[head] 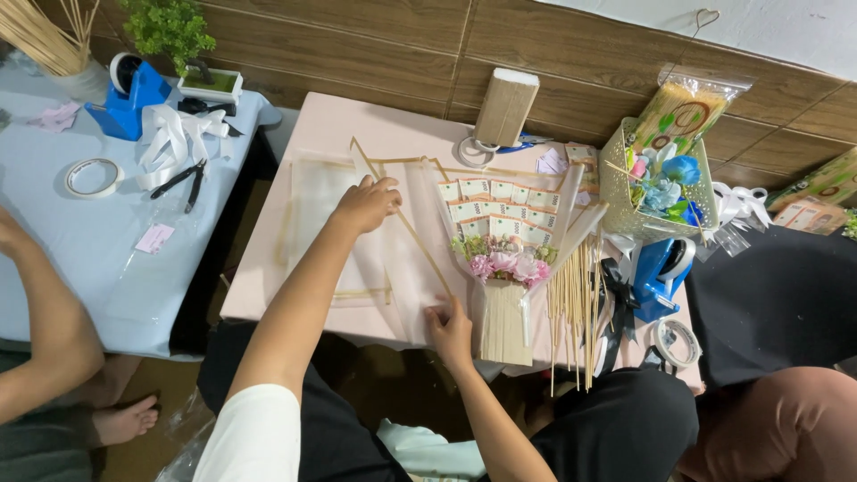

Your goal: The person wraps a bouquet of money and flowers in translucent paper. They fold the paper around the bouquet, secure it with tape, and adjust the wrapping to ensure it is neat.

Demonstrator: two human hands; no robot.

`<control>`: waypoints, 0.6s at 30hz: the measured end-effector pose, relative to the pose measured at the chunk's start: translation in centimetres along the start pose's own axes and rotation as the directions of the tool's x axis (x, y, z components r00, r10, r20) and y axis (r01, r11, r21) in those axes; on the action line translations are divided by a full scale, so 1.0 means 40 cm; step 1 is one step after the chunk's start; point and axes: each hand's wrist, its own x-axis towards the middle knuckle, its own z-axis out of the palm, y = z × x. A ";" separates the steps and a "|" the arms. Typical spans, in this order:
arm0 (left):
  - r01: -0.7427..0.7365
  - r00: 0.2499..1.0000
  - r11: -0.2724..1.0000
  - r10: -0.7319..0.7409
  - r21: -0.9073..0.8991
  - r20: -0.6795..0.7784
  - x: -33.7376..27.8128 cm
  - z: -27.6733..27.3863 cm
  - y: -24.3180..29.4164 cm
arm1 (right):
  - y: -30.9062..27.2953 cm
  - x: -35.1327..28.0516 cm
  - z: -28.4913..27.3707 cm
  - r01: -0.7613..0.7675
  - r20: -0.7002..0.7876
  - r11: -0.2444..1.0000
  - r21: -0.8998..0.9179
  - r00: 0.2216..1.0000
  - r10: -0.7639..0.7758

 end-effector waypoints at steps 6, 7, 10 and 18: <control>0.077 0.979 0.992 -0.095 0.101 0.182 0.126 -0.008 -0.004 | 0.016 0.003 0.011 0.045 -0.049 0.998 -0.044 0.998 -0.047; 0.074 0.979 0.992 -0.091 0.099 0.182 0.139 0.004 -0.010 | 0.015 0.000 0.014 0.044 -0.052 0.998 -0.047 0.998 -0.046; 0.073 0.973 0.983 -0.107 0.171 0.205 0.163 0.026 -0.021 | 0.003 -0.004 0.015 0.046 -0.068 0.998 -0.053 0.996 -0.050; 0.082 0.960 0.997 -0.077 0.007 -0.270 -0.116 -0.126 0.136 | -0.024 -0.015 0.024 -0.024 -0.102 0.999 -0.039 0.995 0.020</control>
